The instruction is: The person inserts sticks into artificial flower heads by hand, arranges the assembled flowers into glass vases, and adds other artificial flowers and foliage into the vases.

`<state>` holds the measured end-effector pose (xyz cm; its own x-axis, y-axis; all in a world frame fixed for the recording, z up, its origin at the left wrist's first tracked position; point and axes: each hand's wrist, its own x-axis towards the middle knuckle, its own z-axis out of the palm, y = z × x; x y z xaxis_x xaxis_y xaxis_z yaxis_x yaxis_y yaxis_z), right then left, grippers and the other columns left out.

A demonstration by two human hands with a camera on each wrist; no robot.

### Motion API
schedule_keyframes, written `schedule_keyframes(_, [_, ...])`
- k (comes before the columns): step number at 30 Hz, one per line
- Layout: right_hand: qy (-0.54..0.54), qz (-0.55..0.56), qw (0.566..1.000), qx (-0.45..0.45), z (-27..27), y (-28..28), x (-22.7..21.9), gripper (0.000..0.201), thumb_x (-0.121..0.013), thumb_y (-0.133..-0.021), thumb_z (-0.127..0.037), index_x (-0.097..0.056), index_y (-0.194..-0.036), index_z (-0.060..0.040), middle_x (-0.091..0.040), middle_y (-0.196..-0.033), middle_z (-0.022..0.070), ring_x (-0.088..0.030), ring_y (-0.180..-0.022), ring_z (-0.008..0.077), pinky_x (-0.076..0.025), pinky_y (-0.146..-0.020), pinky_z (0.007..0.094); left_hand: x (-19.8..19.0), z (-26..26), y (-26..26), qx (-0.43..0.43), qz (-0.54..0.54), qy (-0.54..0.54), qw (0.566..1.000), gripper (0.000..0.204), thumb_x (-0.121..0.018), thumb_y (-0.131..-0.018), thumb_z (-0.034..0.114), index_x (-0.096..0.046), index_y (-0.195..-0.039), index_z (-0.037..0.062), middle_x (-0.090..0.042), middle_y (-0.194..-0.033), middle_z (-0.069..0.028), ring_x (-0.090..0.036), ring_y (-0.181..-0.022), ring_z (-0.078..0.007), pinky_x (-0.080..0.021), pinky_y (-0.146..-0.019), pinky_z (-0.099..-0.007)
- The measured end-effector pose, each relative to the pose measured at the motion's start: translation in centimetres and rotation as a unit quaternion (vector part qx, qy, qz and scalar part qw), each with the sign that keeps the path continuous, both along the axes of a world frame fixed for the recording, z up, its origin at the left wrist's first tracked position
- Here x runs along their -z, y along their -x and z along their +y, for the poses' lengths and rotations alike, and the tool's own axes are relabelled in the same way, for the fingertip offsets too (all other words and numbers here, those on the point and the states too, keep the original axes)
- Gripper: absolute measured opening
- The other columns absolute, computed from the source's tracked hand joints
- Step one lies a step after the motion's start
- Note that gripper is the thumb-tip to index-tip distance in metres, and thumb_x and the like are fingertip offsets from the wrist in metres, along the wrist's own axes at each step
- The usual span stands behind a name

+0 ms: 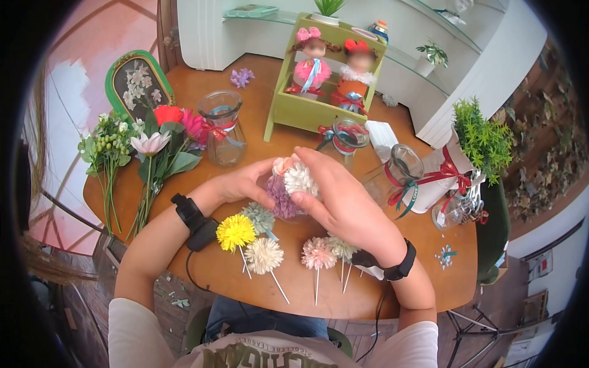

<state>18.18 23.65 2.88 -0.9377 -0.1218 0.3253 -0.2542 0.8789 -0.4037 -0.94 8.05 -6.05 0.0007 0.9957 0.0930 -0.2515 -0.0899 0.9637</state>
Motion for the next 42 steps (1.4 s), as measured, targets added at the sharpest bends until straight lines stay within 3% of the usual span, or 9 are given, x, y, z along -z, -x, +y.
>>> schedule_keyframes(7, [-0.019, -0.012, 1.000, -0.011, 0.1, 0.1, 0.3, 0.053, -0.060, -0.101, -0.020, -0.043, -0.146, 0.0002, -0.049, -0.145, 0.0253, -0.048, -0.134, 0.0422, -0.042, -0.110, 0.0456, 0.7, 0.2, -0.3, -0.028, -0.006, -0.055, 0.998, 0.101, -0.087, -0.076, 0.005, -0.028, -0.157, 0.0059, -0.045, -0.150, -0.0066, -0.044, -0.138, -0.0180, -0.036, -0.116, -0.0358])
schedule_keyframes(21, [-0.059, 0.057, 0.997, 0.001, 0.4, -0.6, -1.8, 0.067, -0.070, -0.094, -0.027, -0.041, -0.151, -0.0054, -0.042, -0.151, 0.0245, -0.044, -0.138, 0.0427, -0.040, -0.113, 0.0463, -0.8, 0.1, 0.2, -0.006, 0.256, -0.092, 0.962, 0.119, -0.090, -0.068, 0.005, -0.016, -0.162, 0.0044, -0.039, -0.156, -0.0089, -0.038, -0.144, -0.0186, -0.032, -0.119, -0.0361])
schedule_keyframes(25, [-0.103, 0.089, 0.991, -0.006, 0.3, -1.3, -2.7, 0.060, -0.074, -0.090, -0.022, -0.051, -0.143, -0.0047, -0.045, -0.149, 0.0226, -0.047, -0.135, 0.0413, -0.042, -0.110, 0.0468, -1.2, -0.1, 0.2, 0.020, 0.229, -0.027, 0.973, 0.117, -0.087, -0.067, 0.001, -0.018, -0.161, 0.0049, -0.039, -0.157, -0.0090, -0.039, -0.143, -0.0183, -0.032, -0.119, -0.0356])
schedule_keyframes(30, [-0.117, 0.114, 0.983, -0.080, -1.4, -2.7, -3.5, 0.028, -0.075, -0.078, -0.012, -0.069, -0.104, -0.0047, -0.067, -0.102, 0.0091, -0.068, -0.092, 0.0279, -0.056, -0.074, 0.0387, 0.3, 0.5, 0.5, -0.056, 0.247, -0.040, 0.967, 0.109, -0.091, -0.065, 0.004, -0.028, -0.155, 0.0050, -0.051, -0.147, -0.0100, -0.050, -0.133, -0.0184, -0.041, -0.113, -0.0355])
schedule_keyframes(33, [-0.160, 0.058, 0.976, -0.133, -2.9, -3.6, -2.7, 0.033, -0.080, -0.078, -0.014, -0.071, -0.109, -0.0081, -0.069, -0.109, 0.0093, -0.068, -0.091, 0.0287, -0.056, -0.076, 0.0387, 0.6, 0.7, -0.1, -0.071, 0.252, -0.049, 0.964, 0.110, -0.095, -0.061, 0.012, -0.034, -0.152, 0.0054, -0.049, -0.145, -0.0125, -0.050, -0.133, -0.0220, -0.041, -0.113, -0.0361])
schedule_keyframes(36, [-0.200, 0.036, 0.963, -0.174, -4.7, -3.7, -1.7, 0.043, -0.071, -0.080, -0.013, -0.067, -0.122, -0.0119, -0.064, -0.125, 0.0089, -0.067, -0.092, 0.0216, -0.056, -0.075, 0.0340, 0.1, 0.7, -0.8, -0.122, 0.381, -0.027, 0.916, 0.111, -0.095, -0.061, 0.023, -0.035, -0.153, 0.0056, -0.042, -0.145, -0.0171, -0.044, -0.134, -0.0315, -0.039, -0.114, -0.0391])
schedule_keyframes(39, [-0.234, 0.019, 0.951, -0.201, -5.9, -3.8, -0.5, 0.052, -0.061, -0.081, -0.013, -0.061, -0.133, -0.0148, -0.057, -0.140, 0.0091, -0.064, -0.093, 0.0165, -0.055, -0.074, 0.0295, 0.8, 0.8, -0.5, -0.132, 0.432, -0.120, 0.884, 0.111, -0.093, -0.063, 0.017, -0.030, -0.155, 0.0056, -0.043, -0.147, -0.0147, -0.045, -0.135, -0.0270, -0.039, -0.113, -0.0386])
schedule_keyframes(40, [-0.232, 0.008, 0.951, -0.206, -6.2, -3.9, -0.2, 0.048, -0.061, -0.081, -0.013, -0.062, -0.129, -0.0142, -0.059, -0.135, 0.0088, -0.064, -0.092, 0.0166, -0.054, -0.073, 0.0297, 0.9, 0.7, -0.8, -0.081, 0.238, -0.080, 0.965, 0.112, -0.091, -0.065, 0.010, -0.026, -0.156, 0.0053, -0.047, -0.146, -0.0121, -0.048, -0.133, -0.0220, -0.042, -0.111, -0.0373])
schedule_keyframes(42, [-0.225, -0.009, 0.951, -0.214, -6.3, -4.0, 0.5, 0.045, -0.062, -0.081, -0.013, -0.063, -0.126, -0.0136, -0.060, -0.131, 0.0084, -0.064, -0.091, 0.0168, -0.054, -0.072, 0.0298, 0.7, 0.5, -0.3, -0.061, 0.218, -0.051, 0.973, 0.112, -0.091, -0.066, 0.007, -0.024, -0.156, 0.0052, -0.049, -0.145, -0.0110, -0.049, -0.132, -0.0201, -0.043, -0.110, -0.0366])
